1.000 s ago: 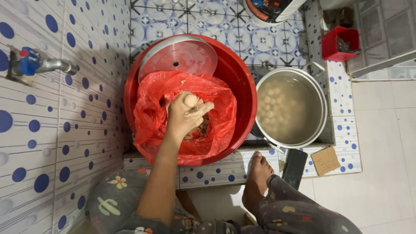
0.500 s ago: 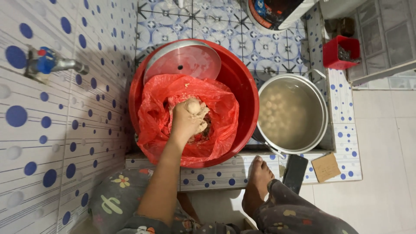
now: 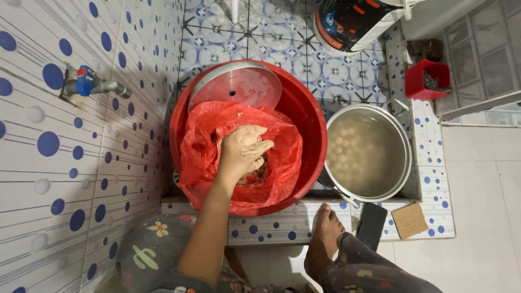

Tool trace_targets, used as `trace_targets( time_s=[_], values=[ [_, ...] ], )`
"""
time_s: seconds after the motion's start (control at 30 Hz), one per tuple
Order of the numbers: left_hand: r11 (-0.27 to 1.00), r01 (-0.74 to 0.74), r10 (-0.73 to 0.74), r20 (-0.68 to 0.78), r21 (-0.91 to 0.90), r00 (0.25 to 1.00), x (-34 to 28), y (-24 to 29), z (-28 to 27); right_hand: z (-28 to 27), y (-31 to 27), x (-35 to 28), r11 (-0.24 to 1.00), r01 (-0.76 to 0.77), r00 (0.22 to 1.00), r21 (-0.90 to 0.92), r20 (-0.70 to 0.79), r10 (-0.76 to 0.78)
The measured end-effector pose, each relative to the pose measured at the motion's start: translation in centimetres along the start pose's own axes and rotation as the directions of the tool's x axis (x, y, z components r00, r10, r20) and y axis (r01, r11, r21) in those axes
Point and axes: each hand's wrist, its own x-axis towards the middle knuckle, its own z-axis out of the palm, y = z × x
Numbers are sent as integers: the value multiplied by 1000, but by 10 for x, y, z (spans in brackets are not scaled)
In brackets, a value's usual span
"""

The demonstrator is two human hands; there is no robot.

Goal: The person is forming meatballs by squeezing meat paste through their hand and using a spoon to drop them into a pot of water.

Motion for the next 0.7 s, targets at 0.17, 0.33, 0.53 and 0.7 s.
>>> trace_targets(
  time_s=[0.17,0.33,0.53,0.7],
  values=[
    [870,-305,332,-5,387,943,2,-17,0,-2,2,0,1000,-15,1000,15,-13,15],
    [997,-81,81,42,8,996,16,-36,1,4,-4,5,1000,-17,1000,21,-18,18],
    [994,107,-107,-17,-9,994,-6,15,9,-20,-4,7,999,-32,999,39,-33,33],
    [979,-119,116,24,168,993,0,-3,8,-58,3,26,999,-39,998,30,-50,41]
  ],
)
